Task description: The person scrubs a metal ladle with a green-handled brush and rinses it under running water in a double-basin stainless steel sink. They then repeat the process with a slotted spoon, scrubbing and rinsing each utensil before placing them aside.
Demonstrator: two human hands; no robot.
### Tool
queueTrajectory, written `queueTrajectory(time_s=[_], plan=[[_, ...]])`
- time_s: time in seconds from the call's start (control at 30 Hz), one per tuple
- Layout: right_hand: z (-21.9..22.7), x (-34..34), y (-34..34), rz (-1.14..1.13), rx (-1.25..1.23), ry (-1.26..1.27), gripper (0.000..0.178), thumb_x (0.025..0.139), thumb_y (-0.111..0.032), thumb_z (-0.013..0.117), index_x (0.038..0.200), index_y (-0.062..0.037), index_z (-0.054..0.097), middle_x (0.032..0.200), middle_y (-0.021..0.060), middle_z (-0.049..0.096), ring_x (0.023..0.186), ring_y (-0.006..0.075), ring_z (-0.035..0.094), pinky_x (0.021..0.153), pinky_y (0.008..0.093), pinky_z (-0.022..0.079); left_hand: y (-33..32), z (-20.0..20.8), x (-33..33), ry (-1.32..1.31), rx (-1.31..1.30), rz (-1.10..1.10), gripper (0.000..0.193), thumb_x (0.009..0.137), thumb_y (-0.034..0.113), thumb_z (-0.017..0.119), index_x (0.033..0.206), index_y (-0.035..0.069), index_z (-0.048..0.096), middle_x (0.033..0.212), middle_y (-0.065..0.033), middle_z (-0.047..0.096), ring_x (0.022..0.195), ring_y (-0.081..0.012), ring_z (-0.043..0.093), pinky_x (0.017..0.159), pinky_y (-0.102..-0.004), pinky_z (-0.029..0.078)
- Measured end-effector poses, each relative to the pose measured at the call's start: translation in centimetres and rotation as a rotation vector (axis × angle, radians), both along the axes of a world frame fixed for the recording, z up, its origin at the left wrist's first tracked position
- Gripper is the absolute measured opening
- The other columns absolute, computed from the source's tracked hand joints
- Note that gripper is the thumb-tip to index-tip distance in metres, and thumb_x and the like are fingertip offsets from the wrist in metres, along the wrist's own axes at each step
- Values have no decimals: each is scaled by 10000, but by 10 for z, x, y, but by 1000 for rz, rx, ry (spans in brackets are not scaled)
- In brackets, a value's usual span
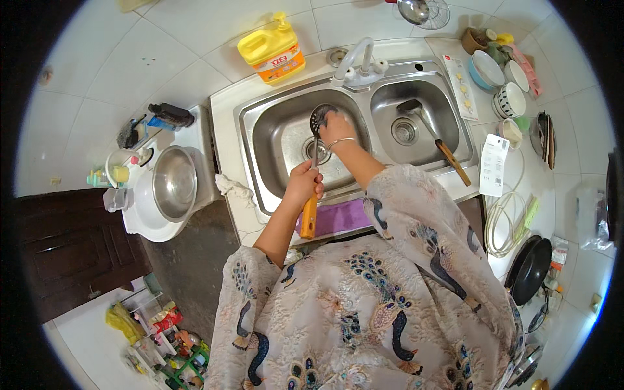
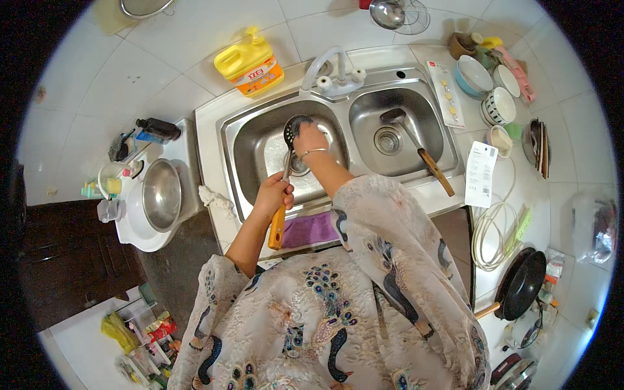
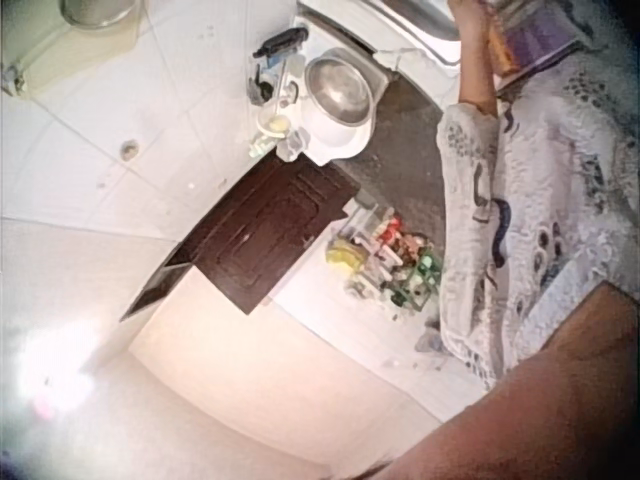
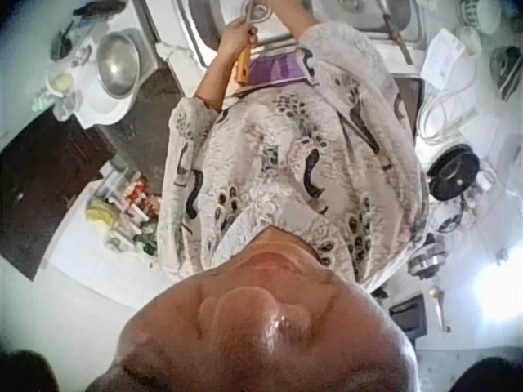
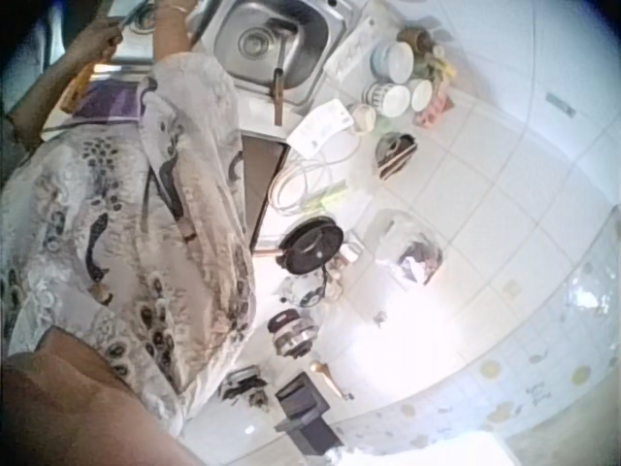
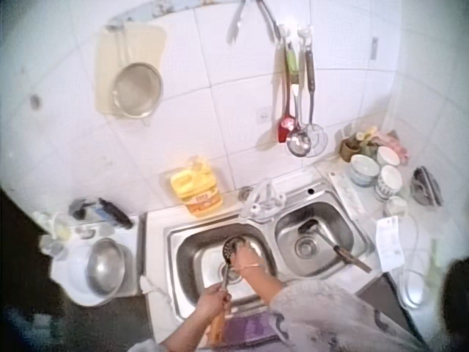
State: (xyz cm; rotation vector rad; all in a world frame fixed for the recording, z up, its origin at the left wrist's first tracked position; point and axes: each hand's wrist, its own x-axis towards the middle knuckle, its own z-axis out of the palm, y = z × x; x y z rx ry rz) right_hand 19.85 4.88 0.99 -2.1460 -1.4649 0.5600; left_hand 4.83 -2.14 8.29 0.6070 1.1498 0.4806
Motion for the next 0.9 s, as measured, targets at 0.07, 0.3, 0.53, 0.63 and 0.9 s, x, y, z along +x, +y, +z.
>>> queueTrajectory(time_s=[0.07,0.3,0.53,0.63,0.9], plan=[[9,-7,-5,217,3,78,236,763,-150,573,977,-54,590,1023,199,573,865,370,598,817,424,486,1,-11,-11,-62,-68,-11,128,886,50,439,1012,64,447,661,-47,469,427,-122,402,373,-281,335],[9,17,10,178,27,44,245,752,-174,579,959,-70,658,963,199,605,914,354,586,834,424,471,15,-6,-5,-166,-83,-67,75,887,33,427,950,70,443,667,-42,461,450,-117,404,384,-275,342],[11,33,13,144,153,-88,199,783,-177,543,885,-78,682,901,180,632,841,347,599,804,423,482,9,-1,1,-110,-26,-120,85,893,48,429,970,73,454,650,-38,458,431,-117,406,369,-274,346],[27,22,14,279,212,68,186,779,-186,556,851,-61,673,929,182,617,839,356,598,782,427,483,18,8,1,-188,-23,-81,104,892,45,435,991,72,449,653,-39,460,431,-120,408,370,-276,345],[19,32,16,195,300,-81,199,775,-189,576,882,-35,640,927,177,608,839,348,596,768,420,479,7,5,6,-234,-87,-91,167,887,30,428,1042,88,442,662,-46,465,433,-120,397,382,-283,330]])
